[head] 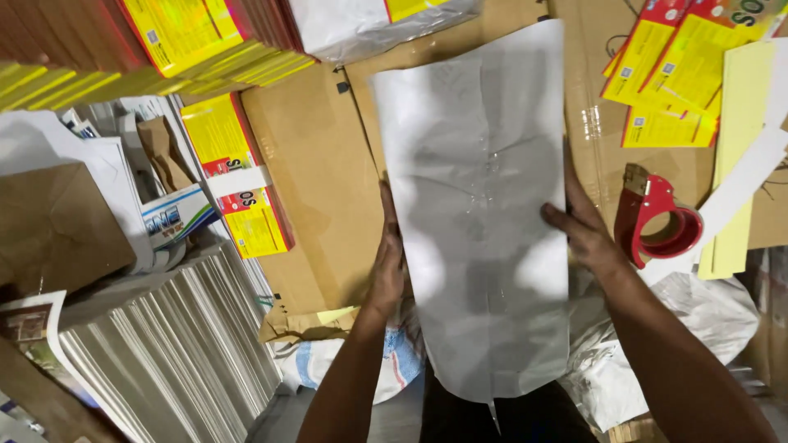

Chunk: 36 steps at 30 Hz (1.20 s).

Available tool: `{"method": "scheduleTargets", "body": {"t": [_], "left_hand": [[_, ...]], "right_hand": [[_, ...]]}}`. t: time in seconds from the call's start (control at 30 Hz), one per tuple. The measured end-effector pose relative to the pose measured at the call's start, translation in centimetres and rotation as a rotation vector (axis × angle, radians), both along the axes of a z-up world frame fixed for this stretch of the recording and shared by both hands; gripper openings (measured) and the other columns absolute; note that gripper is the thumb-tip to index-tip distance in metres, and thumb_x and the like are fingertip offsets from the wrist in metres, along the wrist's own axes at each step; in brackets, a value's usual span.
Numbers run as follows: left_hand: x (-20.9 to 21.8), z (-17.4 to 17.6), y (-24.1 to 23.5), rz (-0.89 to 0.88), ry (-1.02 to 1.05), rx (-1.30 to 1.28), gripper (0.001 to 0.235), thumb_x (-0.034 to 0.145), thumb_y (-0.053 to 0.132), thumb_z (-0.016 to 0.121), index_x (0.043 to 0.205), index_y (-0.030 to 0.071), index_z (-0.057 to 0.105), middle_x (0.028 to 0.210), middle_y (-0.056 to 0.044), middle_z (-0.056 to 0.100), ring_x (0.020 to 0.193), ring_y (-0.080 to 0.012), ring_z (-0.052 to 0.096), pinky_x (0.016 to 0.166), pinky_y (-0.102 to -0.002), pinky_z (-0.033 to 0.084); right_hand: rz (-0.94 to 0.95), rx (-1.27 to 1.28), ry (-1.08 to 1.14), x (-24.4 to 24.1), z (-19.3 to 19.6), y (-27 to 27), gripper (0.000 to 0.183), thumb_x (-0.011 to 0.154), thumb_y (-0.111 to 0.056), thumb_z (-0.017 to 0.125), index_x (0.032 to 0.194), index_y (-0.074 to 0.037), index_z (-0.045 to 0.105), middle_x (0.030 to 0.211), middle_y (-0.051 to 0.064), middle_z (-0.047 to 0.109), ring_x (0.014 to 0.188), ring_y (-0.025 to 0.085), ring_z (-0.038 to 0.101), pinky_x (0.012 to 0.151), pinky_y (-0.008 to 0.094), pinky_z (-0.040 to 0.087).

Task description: The person stacks bundles of yellow and red printed materials, wraps a bundle in white paper, and uses a tape dispenser to seal the package before placing it into a large white bag.

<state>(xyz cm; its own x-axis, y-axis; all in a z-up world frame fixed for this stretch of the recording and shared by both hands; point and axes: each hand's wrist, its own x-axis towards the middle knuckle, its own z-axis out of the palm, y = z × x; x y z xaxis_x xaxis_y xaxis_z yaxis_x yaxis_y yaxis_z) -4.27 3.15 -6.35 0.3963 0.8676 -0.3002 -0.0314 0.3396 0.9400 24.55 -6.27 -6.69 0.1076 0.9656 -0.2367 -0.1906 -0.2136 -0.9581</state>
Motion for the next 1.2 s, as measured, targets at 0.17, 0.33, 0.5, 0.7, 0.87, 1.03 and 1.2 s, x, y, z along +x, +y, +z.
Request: {"method": "scheduleTargets", "body": {"t": [0.17,0.33,0.5,0.7,0.87,1.03,1.2], "left_hand": [[0.0,-1.0,2.6,-0.082,-0.023,0.117,0.088,0.109,0.061,0.03,0.168,0.001,0.007,0.179,-0.014,0.006,0.167,-0.0264,0.006,0.136,-0.039,0.006],[0.4,-1.0,6.0,-0.184,-0.055,0.245,0.092,0.108,0.066,0.033,0.17,0.002,0.007,0.181,-0.013,0.006,0.17,-0.026,0.006,0.138,-0.04,0.006],[-0.4,-2.7,8.5,-0.268,-0.017,0.094,0.087,0.105,0.048,0.051,0.168,0.003,0.014,0.179,-0.015,0.014,0.083,-0.0186,0.036,0.076,-0.033,0.032],[-0.7,-2.8,11.0,-0.3,0.022,0.18,0.048,0.101,0.018,0.071,0.145,0.0,0.059,0.158,-0.016,0.047,0.148,-0.0286,0.044,0.124,-0.039,0.035],[-0.1,-1.5,14.4,-0.525,0.294,0.163,0.046,0.095,0.028,0.074,0.134,0.004,0.068,0.153,-0.017,0.052,0.146,-0.0292,0.042,0.121,-0.04,0.035],[2.2,2.2,16.6,-0.678,0.615,0.091,0.048,0.097,0.041,0.069,0.132,0.009,0.071,0.141,-0.012,0.066,0.136,-0.0278,0.049,0.112,-0.037,0.038],[3.0,1.1,16.6,-0.607,0.396,-0.216,0.057,0.087,0.046,0.076,0.12,0.0,0.078,0.109,-0.012,0.08,0.101,-0.0188,0.07,0.093,-0.033,0.055]], "right_hand": [[-0.039,-0.044,-0.008,1.7,-2.8,3.0,0.084,0.091,-0.006,0.048,0.168,0.001,0.016,0.172,0.013,0.028,0.159,0.021,0.024,0.126,0.031,0.015],[-0.021,0.005,-0.102,2.7,-2.8,4.2,0.08,0.096,-0.018,0.052,0.167,0.001,0.023,0.17,0.01,0.034,0.157,0.019,0.03,0.127,0.032,0.021],[-0.014,-0.034,-0.03,3.3,-2.8,6.3,0.065,0.103,-0.027,0.059,0.157,0.004,0.042,0.147,0.008,0.056,0.134,0.017,0.051,0.114,0.03,0.038],[0.045,0.072,-0.099,4.8,-2.3,8.0,0.032,0.099,-0.01,0.067,0.127,0.005,0.066,0.14,0.009,0.066,0.126,0.017,0.061,0.108,0.03,0.045],[0.13,-0.333,-0.027,7.0,-3.0,8.9,0.034,0.086,-0.008,0.078,0.118,0.004,0.075,0.105,0.008,0.076,0.098,0.014,0.068,0.089,0.031,0.052],[0.278,-0.523,-0.183,5.8,1.3,13.4,0.037,0.087,-0.021,0.075,0.119,-0.001,0.076,0.098,0.007,0.08,0.089,0.012,0.069,0.085,0.031,0.053],[0.322,-0.624,-0.205,4.9,3.2,15.2,0.039,0.086,-0.028,0.076,0.115,-0.002,0.077,0.097,0.007,0.081,0.087,0.014,0.071,0.082,0.032,0.053]]}}
